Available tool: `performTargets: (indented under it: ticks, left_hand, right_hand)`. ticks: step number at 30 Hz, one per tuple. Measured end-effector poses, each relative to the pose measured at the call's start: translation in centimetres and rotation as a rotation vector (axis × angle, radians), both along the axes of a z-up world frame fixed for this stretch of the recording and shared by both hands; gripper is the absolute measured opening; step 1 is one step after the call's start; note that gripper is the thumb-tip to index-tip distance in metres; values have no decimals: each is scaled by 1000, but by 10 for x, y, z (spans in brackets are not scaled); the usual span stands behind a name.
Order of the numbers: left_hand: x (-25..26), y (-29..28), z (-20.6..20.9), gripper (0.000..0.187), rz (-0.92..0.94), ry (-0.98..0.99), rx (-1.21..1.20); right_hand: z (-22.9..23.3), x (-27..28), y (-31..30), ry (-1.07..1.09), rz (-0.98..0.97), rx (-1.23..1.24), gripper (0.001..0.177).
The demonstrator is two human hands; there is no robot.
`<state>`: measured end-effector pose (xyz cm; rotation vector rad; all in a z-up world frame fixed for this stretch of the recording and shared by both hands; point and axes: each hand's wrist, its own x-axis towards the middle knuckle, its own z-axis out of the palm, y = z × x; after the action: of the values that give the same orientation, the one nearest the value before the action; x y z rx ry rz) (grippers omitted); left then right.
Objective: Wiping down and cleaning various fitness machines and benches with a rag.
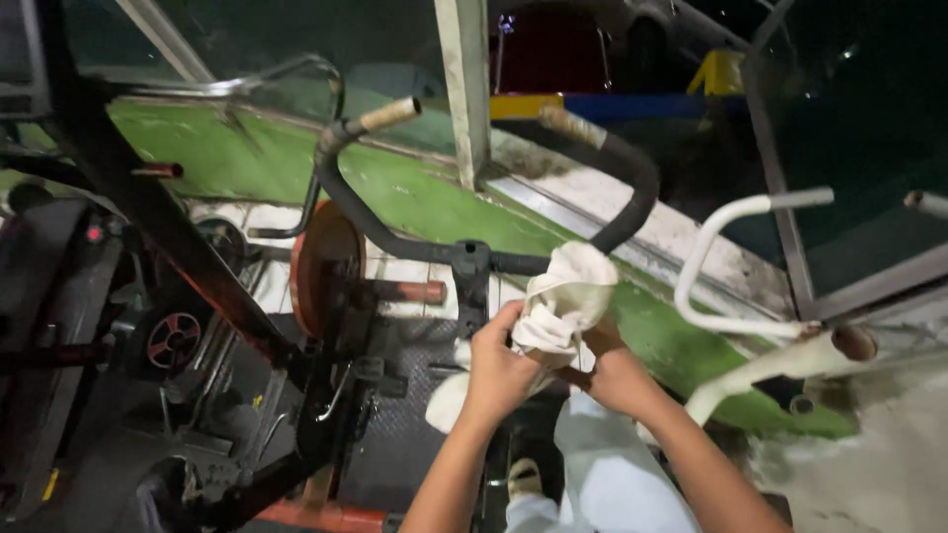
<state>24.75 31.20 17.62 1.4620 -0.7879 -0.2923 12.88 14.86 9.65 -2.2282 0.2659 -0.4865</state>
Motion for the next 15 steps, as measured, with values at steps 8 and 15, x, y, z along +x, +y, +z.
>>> performTargets:
  ticks: [8, 15]
  left_hand:
    - [54, -38, 65, 50, 266, 11, -285]
    - [71, -119, 159, 91, 565, -313, -430]
  right_hand:
    - [97, 23, -53, -129, -286, 170, 18]
    - [249, 86, -133, -605, -345, -111, 25]
